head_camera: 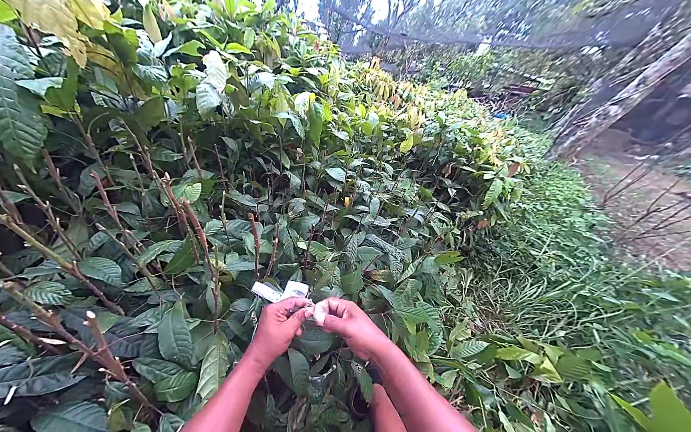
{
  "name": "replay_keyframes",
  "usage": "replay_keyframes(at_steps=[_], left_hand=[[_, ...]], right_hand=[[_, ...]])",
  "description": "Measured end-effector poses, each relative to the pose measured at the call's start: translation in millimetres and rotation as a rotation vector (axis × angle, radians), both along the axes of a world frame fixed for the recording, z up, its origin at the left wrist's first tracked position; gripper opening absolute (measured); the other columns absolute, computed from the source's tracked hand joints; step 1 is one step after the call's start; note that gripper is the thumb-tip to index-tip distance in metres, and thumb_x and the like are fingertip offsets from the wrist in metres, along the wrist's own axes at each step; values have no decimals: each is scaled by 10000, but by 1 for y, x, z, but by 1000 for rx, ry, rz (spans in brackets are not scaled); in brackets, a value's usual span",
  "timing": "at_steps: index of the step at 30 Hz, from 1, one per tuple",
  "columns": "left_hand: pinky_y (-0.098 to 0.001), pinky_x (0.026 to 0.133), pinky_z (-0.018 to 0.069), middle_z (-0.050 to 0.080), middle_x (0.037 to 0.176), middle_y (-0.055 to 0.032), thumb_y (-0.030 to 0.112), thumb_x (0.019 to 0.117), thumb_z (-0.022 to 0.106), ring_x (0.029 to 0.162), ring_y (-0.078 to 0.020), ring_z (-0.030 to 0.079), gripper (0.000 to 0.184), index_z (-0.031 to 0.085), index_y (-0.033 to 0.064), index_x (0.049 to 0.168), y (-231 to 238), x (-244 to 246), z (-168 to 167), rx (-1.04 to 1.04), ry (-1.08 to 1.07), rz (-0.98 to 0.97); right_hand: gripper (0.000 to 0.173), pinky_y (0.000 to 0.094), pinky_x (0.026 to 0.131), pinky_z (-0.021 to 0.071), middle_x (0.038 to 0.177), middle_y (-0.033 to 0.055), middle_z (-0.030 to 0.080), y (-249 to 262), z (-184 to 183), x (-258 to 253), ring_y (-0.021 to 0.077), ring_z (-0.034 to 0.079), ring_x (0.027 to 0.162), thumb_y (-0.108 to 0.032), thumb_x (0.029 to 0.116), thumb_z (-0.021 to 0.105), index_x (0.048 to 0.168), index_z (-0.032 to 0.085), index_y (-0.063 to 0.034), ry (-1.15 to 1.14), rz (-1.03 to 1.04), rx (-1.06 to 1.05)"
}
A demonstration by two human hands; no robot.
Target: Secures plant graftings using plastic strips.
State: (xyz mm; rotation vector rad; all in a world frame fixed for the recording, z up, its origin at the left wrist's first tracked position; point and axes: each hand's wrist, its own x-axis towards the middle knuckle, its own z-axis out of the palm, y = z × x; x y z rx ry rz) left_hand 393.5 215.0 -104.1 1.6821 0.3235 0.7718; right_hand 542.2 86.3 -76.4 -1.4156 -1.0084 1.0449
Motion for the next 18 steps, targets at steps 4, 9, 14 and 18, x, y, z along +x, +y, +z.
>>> replay_keyframes(at_steps=[4,9,14,18], left_hand=[[-164,584,528,711,911,26,127,990,621,619,9,601,142,713,41,1056,-1,4,8,92,107,40],[-174,584,485,681,837,40,105,977,650,618,-16,567,83,713,53,990,7,1,15,-134,140,-64],[-243,660,599,717,928,-17,49,948,668,684,-91,674,68,691,20,1005,8,-4,14,-137,70,-71],[-271,644,627,728,911,-53,2,965,625,659,-119,706,125,639,-21,1086,17,-8,18,-86,63,88]], right_hand=[[164,328,765,535,932,65,663,12,-3,-19,132,629,809,-149,940,689,1037,693,-17,-214,-353,4],[161,451,823,577,1004,133,711,16,-18,-26,263,701,930,-118,913,694,1034,730,-16,-915,-504,248],[187,408,689,533,844,59,684,10,-23,-17,207,670,777,-160,972,591,880,740,-95,-1131,-423,428],[188,389,710,524,832,71,633,-13,-7,-32,181,626,795,-142,907,591,813,706,-27,-637,-228,161]])
